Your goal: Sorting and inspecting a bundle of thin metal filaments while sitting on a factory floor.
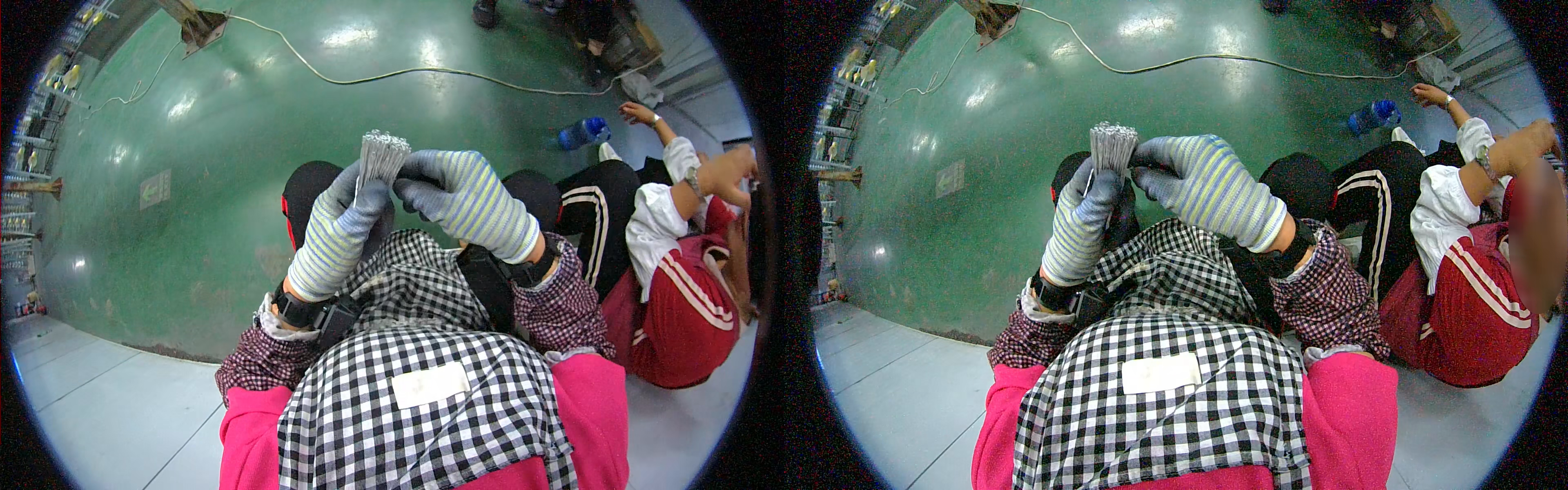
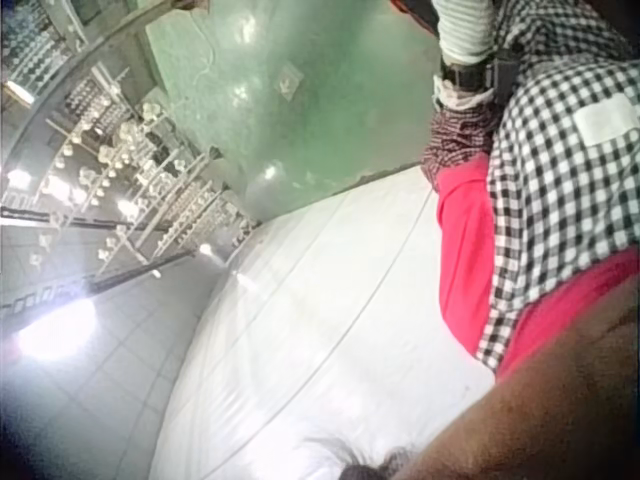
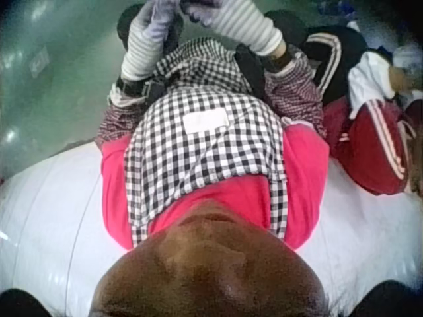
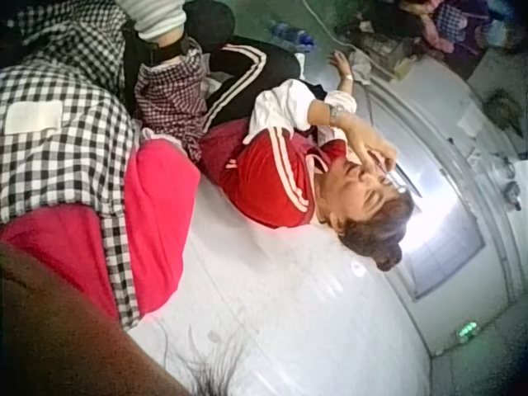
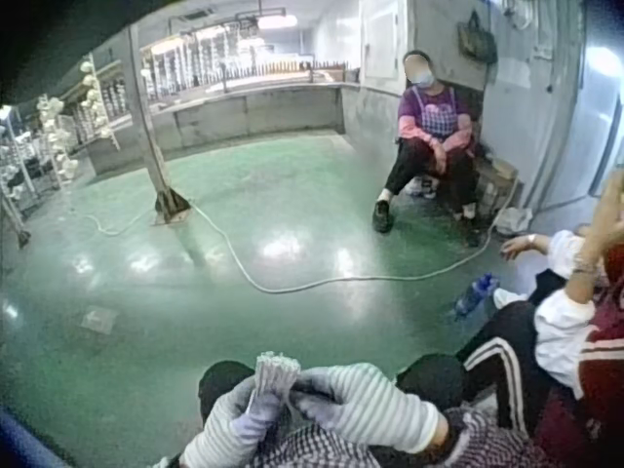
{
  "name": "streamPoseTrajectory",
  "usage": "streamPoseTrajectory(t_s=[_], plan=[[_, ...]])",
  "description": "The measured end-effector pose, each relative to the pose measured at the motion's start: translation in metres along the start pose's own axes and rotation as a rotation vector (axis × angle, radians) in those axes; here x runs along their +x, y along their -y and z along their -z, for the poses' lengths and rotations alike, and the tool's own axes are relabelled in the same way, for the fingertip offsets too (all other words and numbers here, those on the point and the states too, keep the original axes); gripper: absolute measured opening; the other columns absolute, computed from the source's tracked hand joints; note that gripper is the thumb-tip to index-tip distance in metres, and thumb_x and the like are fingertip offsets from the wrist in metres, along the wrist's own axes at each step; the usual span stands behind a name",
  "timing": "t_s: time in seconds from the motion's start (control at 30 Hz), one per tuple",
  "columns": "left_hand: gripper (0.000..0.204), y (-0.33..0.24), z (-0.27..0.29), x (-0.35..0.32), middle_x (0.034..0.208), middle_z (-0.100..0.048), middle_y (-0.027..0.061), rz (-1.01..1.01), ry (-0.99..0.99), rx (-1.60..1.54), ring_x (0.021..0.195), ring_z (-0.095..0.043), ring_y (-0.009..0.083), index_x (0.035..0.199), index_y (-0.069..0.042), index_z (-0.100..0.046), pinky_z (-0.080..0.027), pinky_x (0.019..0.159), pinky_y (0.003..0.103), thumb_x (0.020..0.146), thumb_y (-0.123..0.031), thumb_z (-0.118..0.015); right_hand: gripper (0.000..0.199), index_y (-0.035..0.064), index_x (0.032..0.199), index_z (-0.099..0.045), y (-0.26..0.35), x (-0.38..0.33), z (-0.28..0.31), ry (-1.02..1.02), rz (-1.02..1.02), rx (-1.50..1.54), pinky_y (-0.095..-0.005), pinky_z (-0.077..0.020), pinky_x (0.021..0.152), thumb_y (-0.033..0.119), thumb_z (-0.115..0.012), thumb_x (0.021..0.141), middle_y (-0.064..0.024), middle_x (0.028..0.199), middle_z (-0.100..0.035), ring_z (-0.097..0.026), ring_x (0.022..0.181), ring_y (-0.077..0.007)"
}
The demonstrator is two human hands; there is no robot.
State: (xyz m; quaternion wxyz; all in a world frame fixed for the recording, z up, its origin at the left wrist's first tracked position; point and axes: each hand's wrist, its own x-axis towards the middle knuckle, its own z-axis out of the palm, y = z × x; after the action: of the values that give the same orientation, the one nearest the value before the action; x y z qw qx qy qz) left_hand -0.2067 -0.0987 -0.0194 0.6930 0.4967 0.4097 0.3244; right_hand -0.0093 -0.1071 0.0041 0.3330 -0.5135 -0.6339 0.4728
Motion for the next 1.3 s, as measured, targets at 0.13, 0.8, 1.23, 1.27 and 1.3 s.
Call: streamPoseTrajectory(t_s=[0.13, 0.8, 1.23, 1.27, 1.3], plan=[[0.047, 0.011, -0.006, 0.006, 0.105, -0.065, 0.0016, -0.153, -0.132, 0.013, 0.086, -0.057, 0.0081, 0.132, -0.003, -0.055, -0.046, 0.077, 0.023, 0.095, -0.030, -0.064, 0.022, 0.0020, 0.103, -0.068, 0.009, 0.002, -0.001, -0.004, -0.076, 0.011, -0.0364, -0.0523, 0.068, 0.010, -0.064, 0.082, -0.0191, 0.082, -0.068, -0.068, 0.075, -0.0299], [0.060, 0.017, 0.003, 0.031, 0.116, -0.067, 0.0202, -0.651, -0.153, 0.618, 0.100, -0.068, 0.0315, 0.141, -0.004, -0.045, -0.053, 0.084, 0.035, 0.083, 0.003, -0.057, 0.041, 0.0038, 0.099, -0.068, 0.001, 0.015, -0.018, -0.080, 0.002, -0.022, -0.0405, -0.0537, 0.072, 0.041, -0.070, 0.083, -0.0176, 0.084, -0.070, -0.068, 0.080, -0.0345], [0.055, 0.018, 0.003, 0.025, 0.134, -0.056, 0.0188, -0.464, -0.044, 0.631, 0.120, -0.058, 0.0279, 0.142, -0.001, -0.040, -0.045, 0.102, 0.037, 0.089, 0.004, -0.054, 0.023, 0.0005, 0.097, -0.071, -0.006, 0.017, 0.006, 0.124, -0.195, 0.348, -0.0294, -0.0536, 0.060, 0.022, -0.068, 0.090, -0.0075, 0.073, -0.069, -0.065, 0.064, -0.0142], [0.054, 0.023, 0.002, 0.026, 0.135, -0.055, 0.0186, -0.468, -0.037, 0.562, 0.120, -0.057, 0.0274, 0.143, 0.000, -0.039, -0.045, 0.101, 0.037, 0.090, 0.003, -0.053, 0.021, 0.0005, 0.097, -0.072, -0.009, 0.017, 0.008, 0.163, -0.203, 0.402, -0.0272, -0.0536, 0.059, 0.020, -0.068, 0.090, -0.0053, 0.072, -0.068, -0.065, 0.065, -0.0124], [0.054, 0.025, 0.002, 0.026, 0.136, -0.054, 0.0185, -0.469, -0.028, 0.496, 0.120, -0.057, 0.0270, 0.143, 0.000, -0.037, -0.045, 0.101, 0.037, 0.092, 0.002, -0.053, 0.021, 0.0005, 0.097, -0.072, -0.009, 0.017, 0.010, 0.163, -0.203, 0.405, -0.0272, -0.0536, 0.059, 0.020, -0.068, 0.090, -0.0053, 0.072, -0.068, -0.065, 0.065, -0.0124]])
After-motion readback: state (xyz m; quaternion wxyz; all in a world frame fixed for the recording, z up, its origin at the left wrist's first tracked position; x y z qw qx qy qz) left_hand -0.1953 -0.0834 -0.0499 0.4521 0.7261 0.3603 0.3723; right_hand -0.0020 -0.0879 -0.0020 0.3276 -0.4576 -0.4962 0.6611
